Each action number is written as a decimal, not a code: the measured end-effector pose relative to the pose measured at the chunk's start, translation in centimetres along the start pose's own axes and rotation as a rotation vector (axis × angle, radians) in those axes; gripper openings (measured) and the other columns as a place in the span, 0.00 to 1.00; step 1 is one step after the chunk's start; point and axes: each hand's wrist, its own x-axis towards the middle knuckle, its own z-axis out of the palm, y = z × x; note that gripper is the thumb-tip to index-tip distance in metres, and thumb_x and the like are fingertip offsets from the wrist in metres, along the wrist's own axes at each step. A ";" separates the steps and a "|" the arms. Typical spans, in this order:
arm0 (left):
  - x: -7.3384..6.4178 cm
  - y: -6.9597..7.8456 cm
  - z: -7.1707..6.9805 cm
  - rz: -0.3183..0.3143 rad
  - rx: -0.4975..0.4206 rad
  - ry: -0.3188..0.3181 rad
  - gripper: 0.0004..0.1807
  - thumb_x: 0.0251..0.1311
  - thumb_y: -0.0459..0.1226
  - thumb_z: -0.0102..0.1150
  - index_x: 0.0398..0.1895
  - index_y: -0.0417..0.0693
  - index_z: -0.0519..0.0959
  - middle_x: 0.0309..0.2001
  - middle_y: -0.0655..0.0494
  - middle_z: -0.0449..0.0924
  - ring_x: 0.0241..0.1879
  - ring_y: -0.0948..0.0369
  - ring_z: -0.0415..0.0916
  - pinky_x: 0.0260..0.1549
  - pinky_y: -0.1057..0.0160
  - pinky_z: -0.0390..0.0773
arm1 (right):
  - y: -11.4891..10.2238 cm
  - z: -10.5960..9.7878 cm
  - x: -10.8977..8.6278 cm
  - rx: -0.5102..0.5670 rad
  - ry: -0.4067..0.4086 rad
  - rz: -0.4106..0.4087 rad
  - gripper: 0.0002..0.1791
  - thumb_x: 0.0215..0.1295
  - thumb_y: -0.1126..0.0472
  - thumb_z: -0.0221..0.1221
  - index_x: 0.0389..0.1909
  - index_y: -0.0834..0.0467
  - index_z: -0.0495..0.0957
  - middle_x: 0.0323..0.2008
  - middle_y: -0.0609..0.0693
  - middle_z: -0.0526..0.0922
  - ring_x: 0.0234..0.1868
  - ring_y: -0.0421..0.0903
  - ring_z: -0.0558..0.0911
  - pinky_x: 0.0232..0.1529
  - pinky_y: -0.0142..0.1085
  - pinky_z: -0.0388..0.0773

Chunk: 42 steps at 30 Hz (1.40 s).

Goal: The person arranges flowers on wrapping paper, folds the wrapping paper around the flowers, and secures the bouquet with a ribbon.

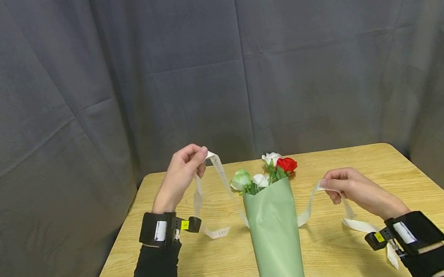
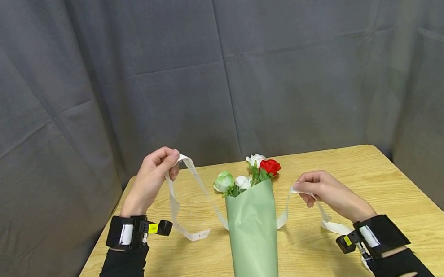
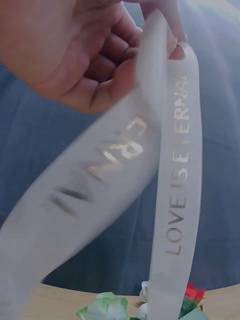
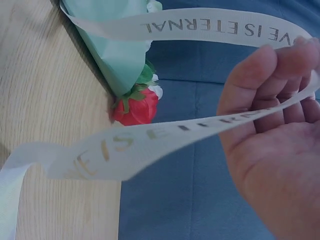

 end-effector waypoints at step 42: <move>1.1 -0.3 7.5 0.083 -0.110 -0.039 0.09 0.69 0.29 0.60 0.49 0.33 0.82 0.39 0.53 0.82 0.38 0.60 0.75 0.39 0.64 0.74 | -5.5 1.4 0.2 0.032 -0.001 -0.260 0.09 0.78 0.66 0.51 0.42 0.65 0.78 0.25 0.52 0.72 0.28 0.51 0.73 0.37 0.40 0.74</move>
